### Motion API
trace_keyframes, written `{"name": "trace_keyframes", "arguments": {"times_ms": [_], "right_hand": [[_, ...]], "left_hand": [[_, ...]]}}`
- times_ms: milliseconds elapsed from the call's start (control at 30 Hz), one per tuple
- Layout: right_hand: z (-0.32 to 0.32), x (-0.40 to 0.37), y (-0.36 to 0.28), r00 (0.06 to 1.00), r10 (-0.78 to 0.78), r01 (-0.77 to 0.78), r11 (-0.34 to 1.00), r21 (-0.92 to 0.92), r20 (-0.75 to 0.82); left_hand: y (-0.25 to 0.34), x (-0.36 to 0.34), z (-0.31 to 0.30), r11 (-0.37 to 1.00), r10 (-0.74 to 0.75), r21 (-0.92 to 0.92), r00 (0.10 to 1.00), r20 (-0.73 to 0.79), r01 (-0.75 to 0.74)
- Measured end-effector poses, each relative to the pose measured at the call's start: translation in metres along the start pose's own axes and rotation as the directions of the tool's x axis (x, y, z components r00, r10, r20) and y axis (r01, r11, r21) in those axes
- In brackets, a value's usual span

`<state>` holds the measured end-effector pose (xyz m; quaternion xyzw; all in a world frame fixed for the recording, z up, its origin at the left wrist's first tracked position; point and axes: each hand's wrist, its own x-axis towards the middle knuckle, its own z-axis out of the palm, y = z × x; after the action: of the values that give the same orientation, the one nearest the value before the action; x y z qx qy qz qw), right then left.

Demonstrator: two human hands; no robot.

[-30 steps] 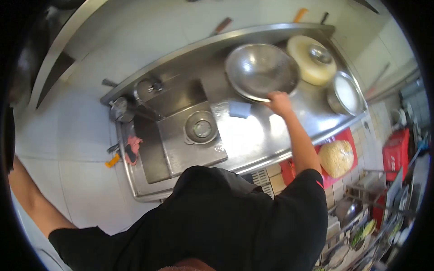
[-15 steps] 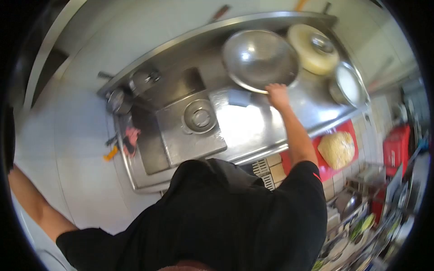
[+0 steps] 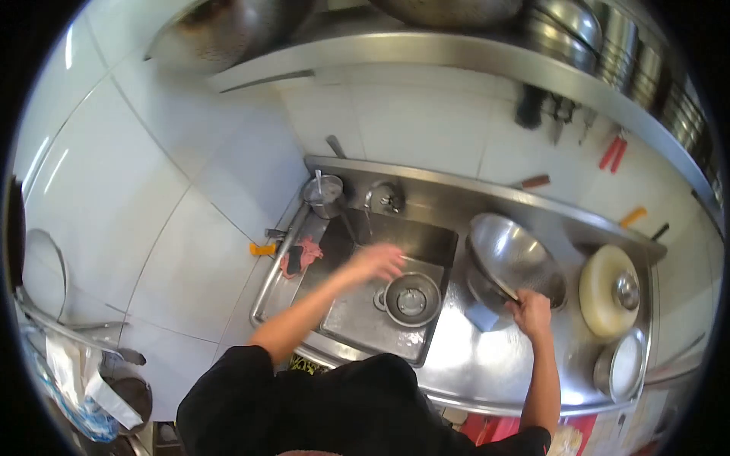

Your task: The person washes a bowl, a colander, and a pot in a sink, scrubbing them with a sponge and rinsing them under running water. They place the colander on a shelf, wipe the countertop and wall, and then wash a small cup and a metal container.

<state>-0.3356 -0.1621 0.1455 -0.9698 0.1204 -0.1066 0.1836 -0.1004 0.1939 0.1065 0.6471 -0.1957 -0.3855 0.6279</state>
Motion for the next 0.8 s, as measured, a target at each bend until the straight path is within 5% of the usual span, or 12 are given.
{"name": "trace_keyframes", "arguments": {"times_ms": [67, 100, 200, 233, 367, 400, 467, 567, 667, 800], "right_hand": [[0.004, 0.016, -0.018, 0.988, -0.148, 0.148, 0.989, 0.010, 0.034], [0.011, 0.022, -0.025, 0.949, -0.302, 0.305, 0.952, -0.021, 0.085], [0.030, 0.033, -0.058, 0.800, -0.574, 0.581, 0.814, 0.015, 0.172], [0.034, 0.034, -0.074, 0.772, -0.607, 0.614, 0.789, 0.022, 0.187], [0.079, 0.054, -0.106, 0.641, -0.700, 0.739, 0.674, -0.005, 0.314], [0.092, 0.060, -0.115, 0.615, -0.728, 0.750, 0.658, 0.059, 0.303], [0.122, 0.075, -0.125, 0.553, -0.771, 0.775, 0.615, 0.144, 0.315], [0.169, 0.086, -0.138, 0.526, -0.814, 0.789, 0.575, 0.216, 0.246], [0.219, 0.090, -0.152, 0.591, -0.778, 0.734, 0.629, 0.257, 0.214], [0.287, 0.097, -0.164, 0.634, -0.715, 0.659, 0.699, 0.277, 0.296]], "left_hand": [[-0.050, 0.037, 0.035, 0.956, -0.245, -0.146, 0.966, 0.079, 0.254], [-0.055, 0.046, 0.050, 0.877, -0.290, -0.368, 0.951, 0.109, 0.310], [-0.028, 0.038, 0.049, 0.677, -0.328, -0.649, 0.932, 0.155, 0.346], [-0.040, 0.035, 0.037, 0.702, -0.394, -0.640, 0.919, 0.018, 0.313], [-0.119, 0.014, -0.030, 0.460, -0.580, -0.834, 0.814, -0.022, 0.305], [-0.128, 0.000, -0.039, 0.486, -0.556, -0.818, 0.831, -0.016, 0.308], [-0.147, -0.018, -0.059, 0.669, -0.591, -0.693, 0.759, -0.274, 0.271], [-0.173, -0.032, -0.119, 0.789, -0.554, -0.552, 0.700, -0.451, 0.269], [-0.147, -0.033, -0.151, 0.865, -0.456, -0.478, 0.634, -0.624, 0.152], [-0.124, -0.030, -0.145, 0.998, 0.034, -0.003, 0.545, -0.838, -0.066]]}}
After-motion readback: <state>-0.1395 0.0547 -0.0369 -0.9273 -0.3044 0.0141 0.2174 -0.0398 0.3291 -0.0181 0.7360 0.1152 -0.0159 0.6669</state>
